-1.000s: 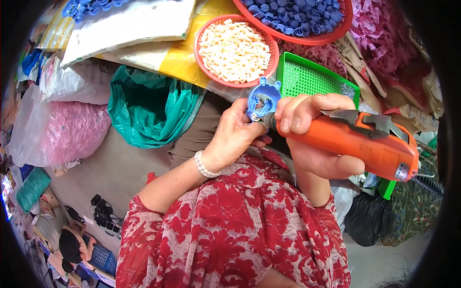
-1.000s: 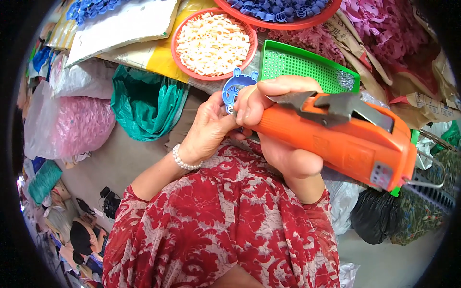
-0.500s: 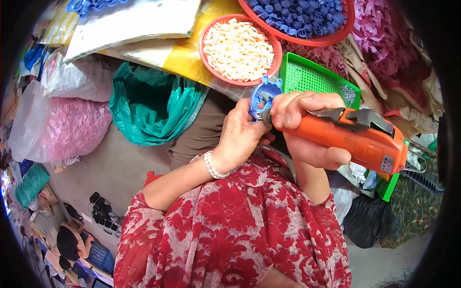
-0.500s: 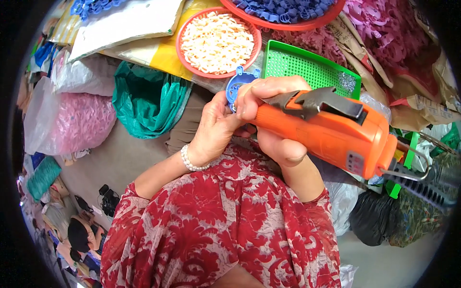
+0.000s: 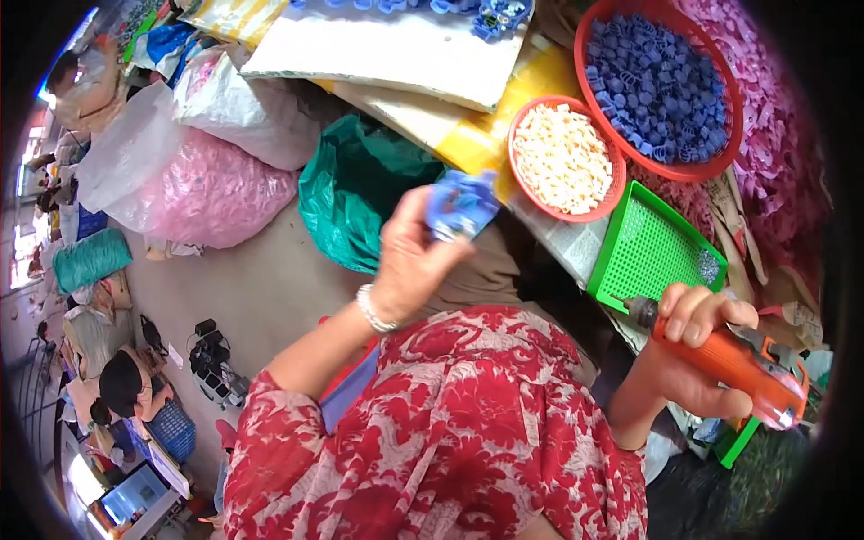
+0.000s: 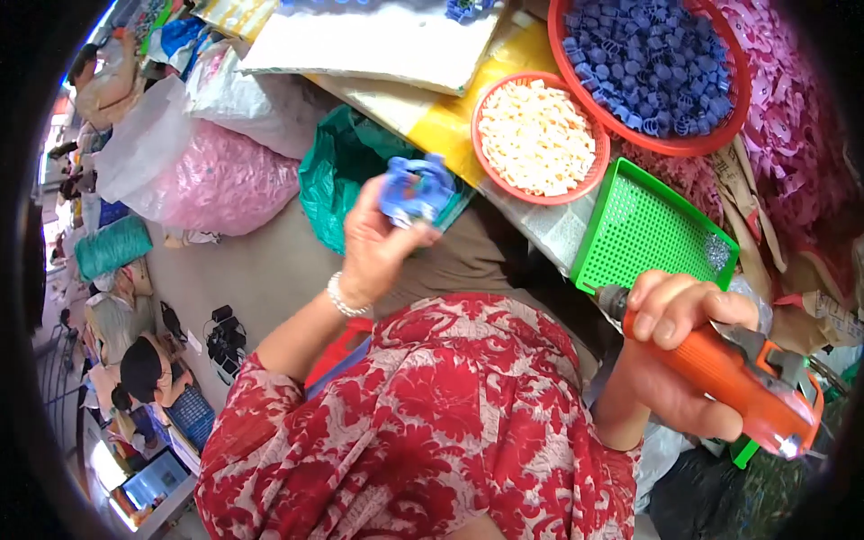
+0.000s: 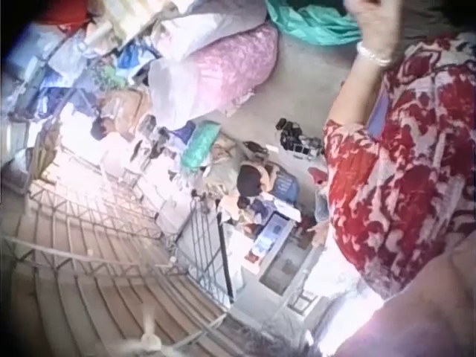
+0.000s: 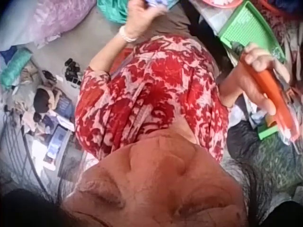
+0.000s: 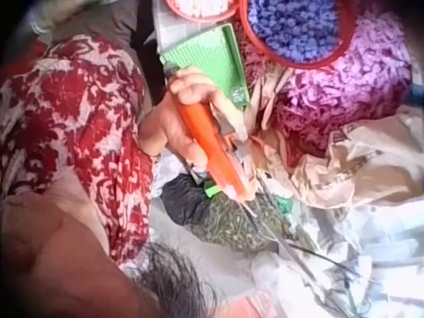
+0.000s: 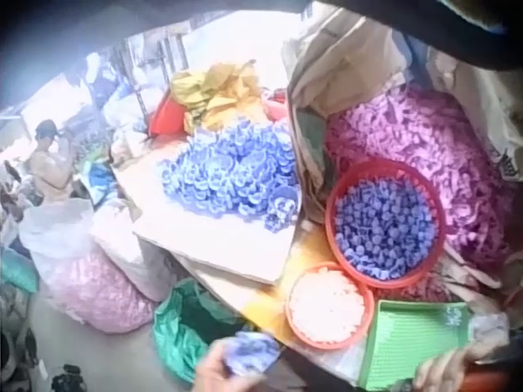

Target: The recorder is using a power screwdriver to assemble small plastic toy components at a workbench.

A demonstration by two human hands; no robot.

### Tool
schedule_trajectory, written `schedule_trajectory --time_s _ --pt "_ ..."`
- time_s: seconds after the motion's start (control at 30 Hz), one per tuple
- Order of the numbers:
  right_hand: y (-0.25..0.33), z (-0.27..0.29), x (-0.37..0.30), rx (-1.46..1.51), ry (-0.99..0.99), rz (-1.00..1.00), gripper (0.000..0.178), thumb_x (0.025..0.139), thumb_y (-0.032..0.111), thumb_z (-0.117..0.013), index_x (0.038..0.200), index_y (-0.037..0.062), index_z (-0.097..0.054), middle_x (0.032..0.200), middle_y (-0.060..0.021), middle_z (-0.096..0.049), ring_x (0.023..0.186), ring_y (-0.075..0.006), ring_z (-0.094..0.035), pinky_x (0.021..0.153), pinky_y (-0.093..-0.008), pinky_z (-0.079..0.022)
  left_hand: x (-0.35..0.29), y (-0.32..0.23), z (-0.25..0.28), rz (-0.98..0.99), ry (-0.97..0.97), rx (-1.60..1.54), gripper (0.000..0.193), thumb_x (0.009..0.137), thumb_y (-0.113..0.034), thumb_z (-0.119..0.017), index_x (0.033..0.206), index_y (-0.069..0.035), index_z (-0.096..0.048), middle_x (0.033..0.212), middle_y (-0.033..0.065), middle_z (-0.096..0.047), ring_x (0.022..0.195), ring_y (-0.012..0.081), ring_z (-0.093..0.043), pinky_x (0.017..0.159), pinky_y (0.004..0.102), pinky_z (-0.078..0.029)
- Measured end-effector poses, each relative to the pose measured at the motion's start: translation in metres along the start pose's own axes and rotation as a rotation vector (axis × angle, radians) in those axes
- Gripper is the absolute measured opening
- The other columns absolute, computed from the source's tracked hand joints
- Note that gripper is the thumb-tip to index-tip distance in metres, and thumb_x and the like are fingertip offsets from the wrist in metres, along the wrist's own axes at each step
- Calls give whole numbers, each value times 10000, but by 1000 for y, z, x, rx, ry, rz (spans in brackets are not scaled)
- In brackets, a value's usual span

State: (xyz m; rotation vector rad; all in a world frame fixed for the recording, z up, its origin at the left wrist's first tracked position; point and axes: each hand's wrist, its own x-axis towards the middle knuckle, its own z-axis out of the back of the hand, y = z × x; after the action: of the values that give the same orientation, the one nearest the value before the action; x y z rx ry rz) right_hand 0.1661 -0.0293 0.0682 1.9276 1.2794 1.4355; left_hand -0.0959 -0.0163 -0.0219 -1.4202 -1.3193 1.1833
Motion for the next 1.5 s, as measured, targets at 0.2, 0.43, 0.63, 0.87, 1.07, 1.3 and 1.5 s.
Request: schedule_trajectory --time_s 0.2,0.43,0.63,0.87,1.07,1.3,1.5 --pt "-17 -1 -3 2 -121 -70 751 742 669 -548 1098 12 -477 713 -41 -505 611 -159 -485 610 -311 -392 35 40 101 161 31 954 624 687 -125 -719 1231 -32 -427 1073 106 -581 930 245 -589 842 323 -468" --pt "-15 -1 -5 -72 -139 -81 725 763 663 -528 1084 20 -439 706 -46 -509 597 -159 -487 596 -301 -405 78 -7 82 -309 -236 842 458 705 -98 -695 1122 18 -546 940 134 -641 746 160 -635 690 281 -506" --pt "-13 5 -8 -76 -212 -145 737 715 664 -590 1036 17 -442 680 -56 -521 567 -168 -506 581 -312 -434 195 -87 43 -726 -333 938 222 742 -154 -652 899 -1 -618 801 125 -639 678 214 -619 623 314 -480" --pt "-13 14 -18 -151 -248 -129 709 758 662 -532 1047 21 -445 662 -42 -499 544 -151 -476 542 -286 -410 287 -130 6 -489 -204 1525 398 692 -400 -652 806 -19 -663 831 170 -650 816 312 -622 746 391 -484" --pt "-8 22 -24 -158 -278 -144 705 766 653 -533 1056 18 -435 674 -48 -504 548 -152 -475 559 -287 -408 300 -130 -2 -328 -236 1570 369 646 -371 -709 768 -25 -667 848 175 -654 850 320 -622 767 383 -482" --pt "-9 28 -29 -129 -262 -165 709 764 633 -559 1085 16 -423 696 -55 -509 576 -151 -482 582 -285 -408 284 -129 -2 -328 -279 1461 337 587 -341 -756 749 -57 -671 797 129 -664 789 276 -632 736 356 -487" --pt "-11 28 -28 -105 -299 -206 724 738 629 -592 1085 13 -434 717 -56 -507 591 -147 -473 604 -281 -402 266 -127 8 -700 -352 1300 352 584 -317 -733 785 -46 -635 787 146 -649 754 281 -623 698 355 -485"
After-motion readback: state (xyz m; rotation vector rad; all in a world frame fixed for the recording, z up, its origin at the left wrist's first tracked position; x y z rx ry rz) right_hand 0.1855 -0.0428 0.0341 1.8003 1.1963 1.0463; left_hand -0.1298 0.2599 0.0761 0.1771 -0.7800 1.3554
